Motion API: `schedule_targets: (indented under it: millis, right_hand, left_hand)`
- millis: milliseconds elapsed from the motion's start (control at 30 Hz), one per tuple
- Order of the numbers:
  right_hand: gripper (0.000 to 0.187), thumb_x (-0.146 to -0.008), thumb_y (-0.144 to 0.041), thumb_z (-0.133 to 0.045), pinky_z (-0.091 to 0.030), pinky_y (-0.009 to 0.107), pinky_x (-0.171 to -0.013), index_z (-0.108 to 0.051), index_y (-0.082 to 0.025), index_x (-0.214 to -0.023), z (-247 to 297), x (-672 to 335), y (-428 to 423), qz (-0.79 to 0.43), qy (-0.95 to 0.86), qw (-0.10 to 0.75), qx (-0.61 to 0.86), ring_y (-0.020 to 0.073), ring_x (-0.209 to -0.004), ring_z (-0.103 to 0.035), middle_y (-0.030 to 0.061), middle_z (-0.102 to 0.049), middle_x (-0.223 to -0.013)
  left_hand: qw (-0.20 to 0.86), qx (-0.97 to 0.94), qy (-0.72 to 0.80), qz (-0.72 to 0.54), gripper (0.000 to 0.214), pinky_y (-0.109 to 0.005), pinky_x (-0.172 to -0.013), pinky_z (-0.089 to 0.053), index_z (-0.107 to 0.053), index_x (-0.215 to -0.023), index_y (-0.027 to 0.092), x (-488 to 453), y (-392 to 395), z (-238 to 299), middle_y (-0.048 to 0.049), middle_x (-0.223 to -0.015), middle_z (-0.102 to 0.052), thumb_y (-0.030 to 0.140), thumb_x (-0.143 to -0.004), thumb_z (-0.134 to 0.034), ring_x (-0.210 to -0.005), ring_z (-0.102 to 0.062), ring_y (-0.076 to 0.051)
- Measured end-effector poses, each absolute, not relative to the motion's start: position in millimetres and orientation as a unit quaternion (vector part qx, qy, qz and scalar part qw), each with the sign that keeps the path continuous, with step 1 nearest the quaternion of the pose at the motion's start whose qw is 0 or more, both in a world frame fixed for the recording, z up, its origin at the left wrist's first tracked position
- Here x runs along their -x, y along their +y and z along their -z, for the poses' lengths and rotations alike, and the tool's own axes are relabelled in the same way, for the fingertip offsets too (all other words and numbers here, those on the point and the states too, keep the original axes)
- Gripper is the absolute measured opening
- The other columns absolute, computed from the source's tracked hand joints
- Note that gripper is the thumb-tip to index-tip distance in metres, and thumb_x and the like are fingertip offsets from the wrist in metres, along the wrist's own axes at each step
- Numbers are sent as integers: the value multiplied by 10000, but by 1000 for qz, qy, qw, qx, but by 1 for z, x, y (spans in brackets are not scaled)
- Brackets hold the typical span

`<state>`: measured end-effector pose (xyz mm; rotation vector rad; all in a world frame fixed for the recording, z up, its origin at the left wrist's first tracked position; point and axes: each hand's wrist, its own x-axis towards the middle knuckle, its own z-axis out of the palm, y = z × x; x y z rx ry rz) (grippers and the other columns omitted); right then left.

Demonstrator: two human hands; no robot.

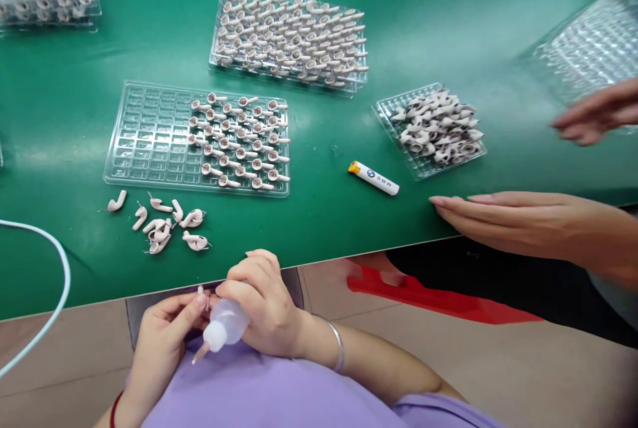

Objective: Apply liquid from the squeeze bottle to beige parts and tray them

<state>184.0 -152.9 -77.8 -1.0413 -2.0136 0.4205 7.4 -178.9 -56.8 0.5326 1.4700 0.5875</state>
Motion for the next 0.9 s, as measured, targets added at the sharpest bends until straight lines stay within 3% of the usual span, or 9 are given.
schedule_targets:
  millis: [433, 700, 900]
  right_hand:
    - [143, -823, -109, -552, -425, 389, -868, -566, -191, -939, 76, -184, -151, -160, -801, 406, 410, 168, -758, -533, 26, -593, -790]
    - [120, -837, -119, -548, -418, 393, -859, -567, -191, -932, 76, -181, -153, -156, -800, 401, 419, 173, -759, -522, 28, -594, -789]
    - [147, -881, -167, -578, -463, 358, -773, -537, -204, -1017, 67, -194, -142, -226, -799, 414, 373, 169, -760, -555, 34, -595, -850]
  left_hand:
    - [674, -219, 653, -265, 393, -250, -561, -543, -808, -795, 171, -9, -175, 56, -78, -719, -766, 527, -628, -818, -625, -683, -201]
    - [673, -156, 639, -338, 326, -219, -497, -495, -794, -642, 181, -20, -165, 50, -46, -585, -715, 447, -485, -898, -527, -594, -142]
    - [645, -294, 650, -275, 212, -211, -560, -522, -810, -766, 216, -5, -169, 44, -53, -727, -763, 392, -650, -829, -636, -666, -166]
